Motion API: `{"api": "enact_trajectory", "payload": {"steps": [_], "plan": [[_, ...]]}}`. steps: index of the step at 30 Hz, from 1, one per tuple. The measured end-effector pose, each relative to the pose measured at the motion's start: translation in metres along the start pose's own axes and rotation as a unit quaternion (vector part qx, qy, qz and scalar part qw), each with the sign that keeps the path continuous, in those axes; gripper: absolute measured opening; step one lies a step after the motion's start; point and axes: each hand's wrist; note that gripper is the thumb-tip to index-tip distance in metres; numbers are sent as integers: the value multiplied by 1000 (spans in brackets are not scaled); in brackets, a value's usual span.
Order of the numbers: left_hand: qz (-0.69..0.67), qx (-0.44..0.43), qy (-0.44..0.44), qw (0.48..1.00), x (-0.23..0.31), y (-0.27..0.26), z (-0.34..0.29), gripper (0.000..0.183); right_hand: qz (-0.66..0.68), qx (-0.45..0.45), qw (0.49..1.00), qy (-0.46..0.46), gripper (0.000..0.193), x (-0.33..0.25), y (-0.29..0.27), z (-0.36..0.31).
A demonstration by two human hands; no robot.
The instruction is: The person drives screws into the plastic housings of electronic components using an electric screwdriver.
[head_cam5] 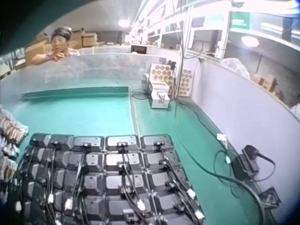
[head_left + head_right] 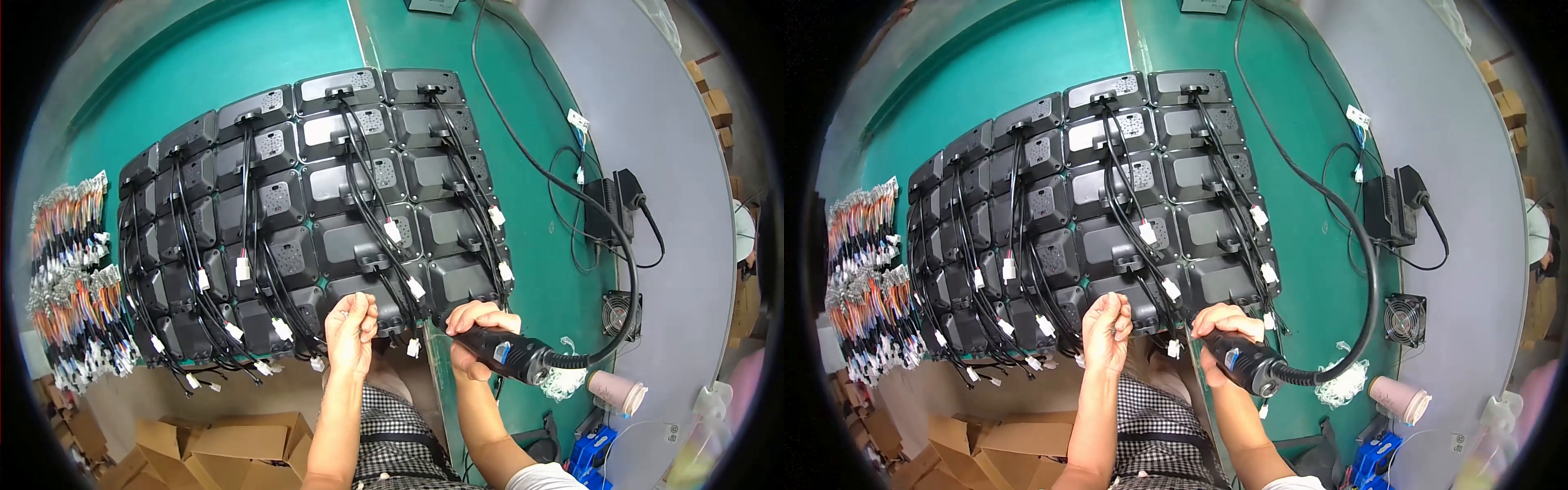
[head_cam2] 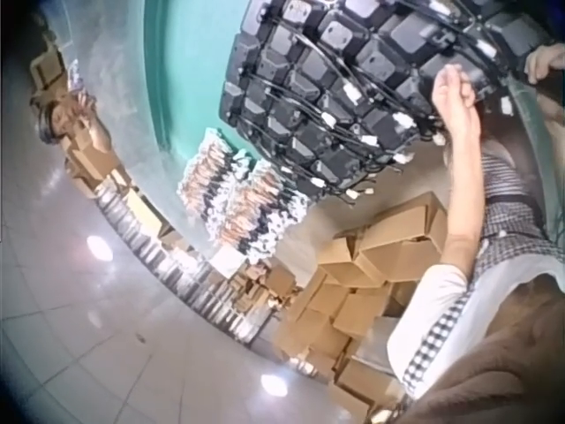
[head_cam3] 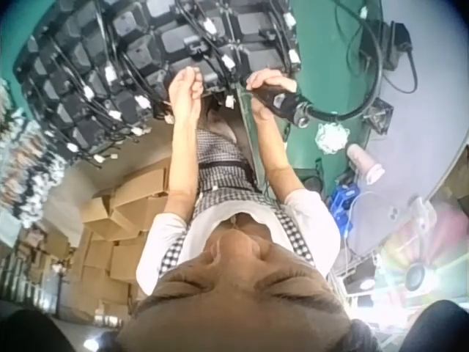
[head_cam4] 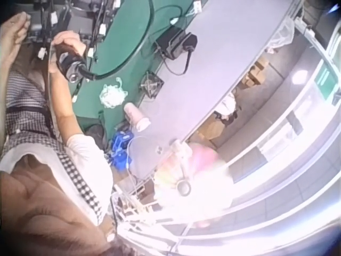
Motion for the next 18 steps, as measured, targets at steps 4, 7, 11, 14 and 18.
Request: {"api": "enact_trajectory", "payload": {"steps": [4, 7, 11, 14, 18], "plan": [[3, 8, -5, 1000, -2, 3, 0, 17, -2, -3, 1000, 15, 70, -1, 0, 3], [-2, 3, -6, 1000, -2, 4, 1, 18, -28, 22, 999, 42, 72, -3, 1, 8], [-5, -11, -16, 1000, 2, -1, 1, 16, -58, 45, 987, 141, 64, -4, 6, 33], [-13, -27, -32, 999, 8, -4, -4, 14, 8, 77, 990, 115, 62, -13, 33, 62], [-59, -83, -54, 993, 16, -7, -25, 14, 93, 79, 984, 128, 61, -16, 75, 76]]}}
Point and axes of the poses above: each hand's wrist, its own z-axis towards the middle knuckle, its own y-axis out of the palm, x = y × z, and after that the axes turned 13 degrees about -y, right-handed
